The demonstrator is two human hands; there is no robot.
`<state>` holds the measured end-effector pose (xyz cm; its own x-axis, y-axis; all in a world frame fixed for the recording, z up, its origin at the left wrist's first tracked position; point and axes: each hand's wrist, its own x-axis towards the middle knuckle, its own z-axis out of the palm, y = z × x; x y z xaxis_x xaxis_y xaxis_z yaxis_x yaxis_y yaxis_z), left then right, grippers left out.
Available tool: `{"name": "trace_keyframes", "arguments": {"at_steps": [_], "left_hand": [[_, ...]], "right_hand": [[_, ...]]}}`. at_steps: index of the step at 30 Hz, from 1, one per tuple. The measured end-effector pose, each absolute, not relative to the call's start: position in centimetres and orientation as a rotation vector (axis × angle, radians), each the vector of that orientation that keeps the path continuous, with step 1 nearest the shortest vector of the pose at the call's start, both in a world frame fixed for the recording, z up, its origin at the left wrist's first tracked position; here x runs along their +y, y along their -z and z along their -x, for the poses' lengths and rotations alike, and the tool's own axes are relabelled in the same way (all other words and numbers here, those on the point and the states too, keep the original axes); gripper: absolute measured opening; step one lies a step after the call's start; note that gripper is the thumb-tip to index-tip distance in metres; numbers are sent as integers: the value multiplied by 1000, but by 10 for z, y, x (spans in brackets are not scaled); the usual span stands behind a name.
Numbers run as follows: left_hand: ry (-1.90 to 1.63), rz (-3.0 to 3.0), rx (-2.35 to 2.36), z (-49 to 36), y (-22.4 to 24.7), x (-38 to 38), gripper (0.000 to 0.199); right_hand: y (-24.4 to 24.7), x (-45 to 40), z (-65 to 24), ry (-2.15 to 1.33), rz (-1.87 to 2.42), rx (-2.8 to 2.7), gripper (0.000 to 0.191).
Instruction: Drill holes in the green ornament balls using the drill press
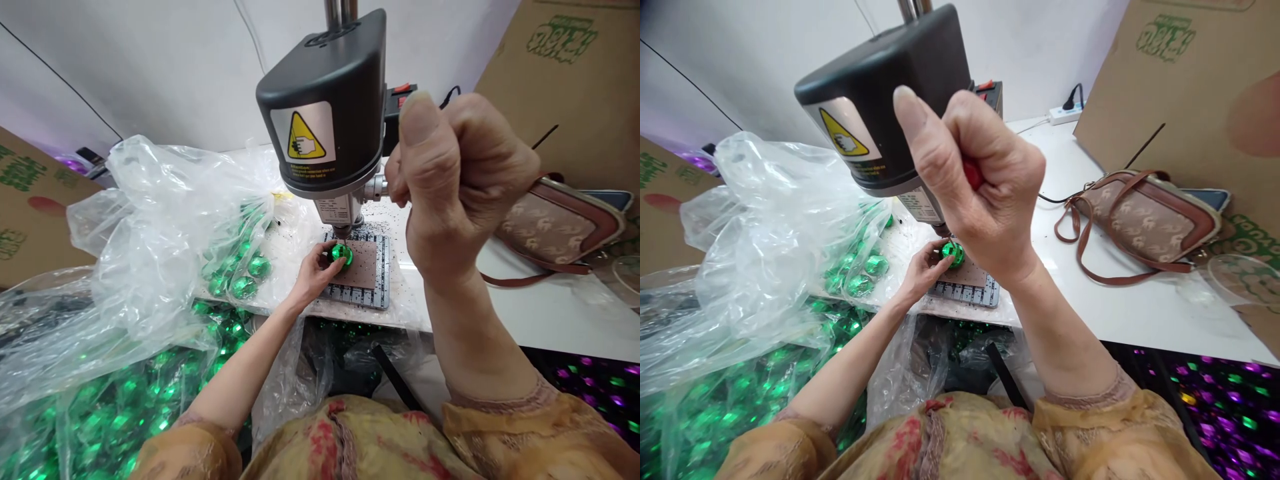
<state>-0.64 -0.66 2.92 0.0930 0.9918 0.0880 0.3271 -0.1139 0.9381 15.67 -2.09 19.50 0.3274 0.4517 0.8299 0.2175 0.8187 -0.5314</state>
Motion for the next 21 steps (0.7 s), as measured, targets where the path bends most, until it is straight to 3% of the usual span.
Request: {"name": "trace_keyframes", "arguments": {"at_steps": [6, 14, 21], "left_hand": [[-1162, -1629, 1464, -3, -28, -11, 41], [-1172, -1873, 1492, -14, -26, -15, 41], [-1241, -1729, 1446, -20, -13, -18, 46]], "right_hand": [[-195, -21, -158, -150, 662, -1268, 43], [-196, -21, -157, -150, 658, -1253, 43], [-195, -21, -158, -86, 690, -1313, 41]]}}
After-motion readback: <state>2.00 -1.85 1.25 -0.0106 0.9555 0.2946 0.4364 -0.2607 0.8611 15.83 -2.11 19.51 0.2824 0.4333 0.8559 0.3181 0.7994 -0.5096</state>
